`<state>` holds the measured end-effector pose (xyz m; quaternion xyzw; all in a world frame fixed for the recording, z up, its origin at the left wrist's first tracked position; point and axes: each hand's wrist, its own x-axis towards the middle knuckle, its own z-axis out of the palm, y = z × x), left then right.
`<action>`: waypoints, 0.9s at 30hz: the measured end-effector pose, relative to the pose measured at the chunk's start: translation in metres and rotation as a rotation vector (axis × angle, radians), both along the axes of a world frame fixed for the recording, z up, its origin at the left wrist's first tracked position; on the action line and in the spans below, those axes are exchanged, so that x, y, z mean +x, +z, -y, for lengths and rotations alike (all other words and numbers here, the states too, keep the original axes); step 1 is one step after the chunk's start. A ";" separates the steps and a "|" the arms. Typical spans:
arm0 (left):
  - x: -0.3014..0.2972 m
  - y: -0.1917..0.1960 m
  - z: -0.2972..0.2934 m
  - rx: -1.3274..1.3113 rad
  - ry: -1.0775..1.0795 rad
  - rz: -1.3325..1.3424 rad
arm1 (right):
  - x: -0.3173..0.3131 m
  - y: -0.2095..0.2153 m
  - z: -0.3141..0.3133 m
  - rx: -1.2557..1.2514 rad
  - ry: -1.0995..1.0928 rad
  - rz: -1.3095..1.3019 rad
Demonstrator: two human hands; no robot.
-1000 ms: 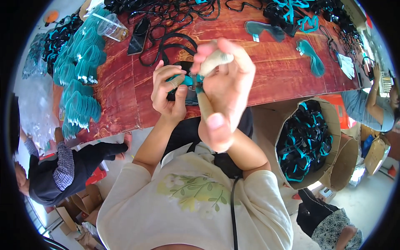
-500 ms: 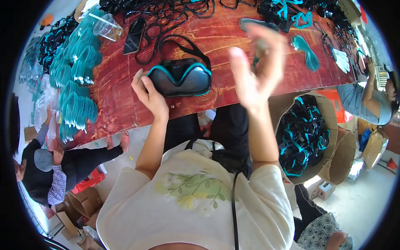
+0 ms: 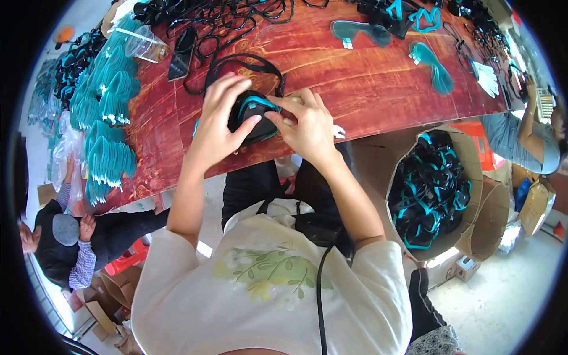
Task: Assembling and inspecting diving masks at a workbench using pliers.
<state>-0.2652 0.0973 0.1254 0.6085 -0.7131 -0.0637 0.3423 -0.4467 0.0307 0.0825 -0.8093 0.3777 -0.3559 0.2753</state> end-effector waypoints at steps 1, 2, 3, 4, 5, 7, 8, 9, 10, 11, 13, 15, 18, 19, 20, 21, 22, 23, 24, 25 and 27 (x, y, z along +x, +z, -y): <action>0.004 -0.007 0.008 0.047 -0.054 0.005 | -0.002 0.000 0.001 -0.002 0.003 -0.004; 0.008 -0.011 0.012 0.099 -0.117 0.014 | -0.002 0.000 0.000 0.002 -0.001 -0.004; 0.005 -0.014 0.013 0.122 -0.072 -0.106 | -0.003 0.003 -0.001 0.011 0.013 -0.038; 0.003 -0.015 0.012 0.125 -0.077 -0.102 | -0.001 0.004 0.000 0.015 0.007 -0.035; 0.000 -0.017 0.010 0.094 -0.025 -0.099 | 0.000 0.004 -0.001 -0.020 -0.005 -0.033; -0.006 -0.021 0.005 0.045 0.047 -0.081 | 0.005 0.002 -0.003 -0.047 -0.026 -0.034; -0.007 -0.024 0.005 0.053 0.046 -0.080 | 0.007 0.001 -0.003 -0.040 -0.028 -0.034; -0.008 -0.027 0.004 0.023 0.052 -0.086 | 0.009 -0.001 -0.002 -0.045 -0.014 -0.012; -0.008 -0.030 0.002 -0.006 0.060 -0.092 | 0.011 -0.003 -0.002 -0.051 0.000 0.010; -0.009 -0.033 0.002 -0.020 0.066 -0.092 | 0.011 -0.005 -0.002 -0.044 0.004 0.010; -0.014 -0.034 0.002 -0.044 0.082 -0.072 | 0.010 -0.010 -0.001 -0.116 0.037 -0.016; -0.016 -0.035 0.001 -0.038 0.085 -0.065 | 0.009 -0.015 -0.002 -0.168 0.033 -0.039; -0.013 -0.034 -0.001 -0.030 0.077 -0.042 | 0.010 -0.016 0.000 -0.259 0.022 -0.062; -0.013 -0.034 -0.003 -0.010 0.058 -0.054 | 0.008 -0.015 -0.001 -0.252 0.049 -0.075; -0.011 -0.034 -0.003 0.005 0.037 -0.063 | 0.007 -0.015 0.001 -0.250 0.074 -0.087; -0.011 -0.029 -0.004 0.002 -0.011 -0.090 | 0.007 -0.015 0.003 -0.255 0.068 -0.086; -0.009 -0.029 -0.003 -0.002 -0.016 -0.089 | 0.006 -0.015 0.004 -0.258 0.069 -0.071; -0.010 -0.032 -0.006 0.005 -0.006 -0.119 | 0.003 -0.016 0.001 -0.255 0.076 -0.060; -0.010 -0.034 -0.008 0.013 0.005 -0.150 | 0.001 -0.016 0.003 -0.257 0.107 -0.061; -0.011 -0.035 -0.006 -0.003 0.023 -0.146 | 0.000 -0.014 0.008 -0.279 0.136 -0.050; -0.011 -0.033 -0.006 -0.007 0.040 -0.163 | -0.006 -0.010 0.018 -0.251 0.148 0.027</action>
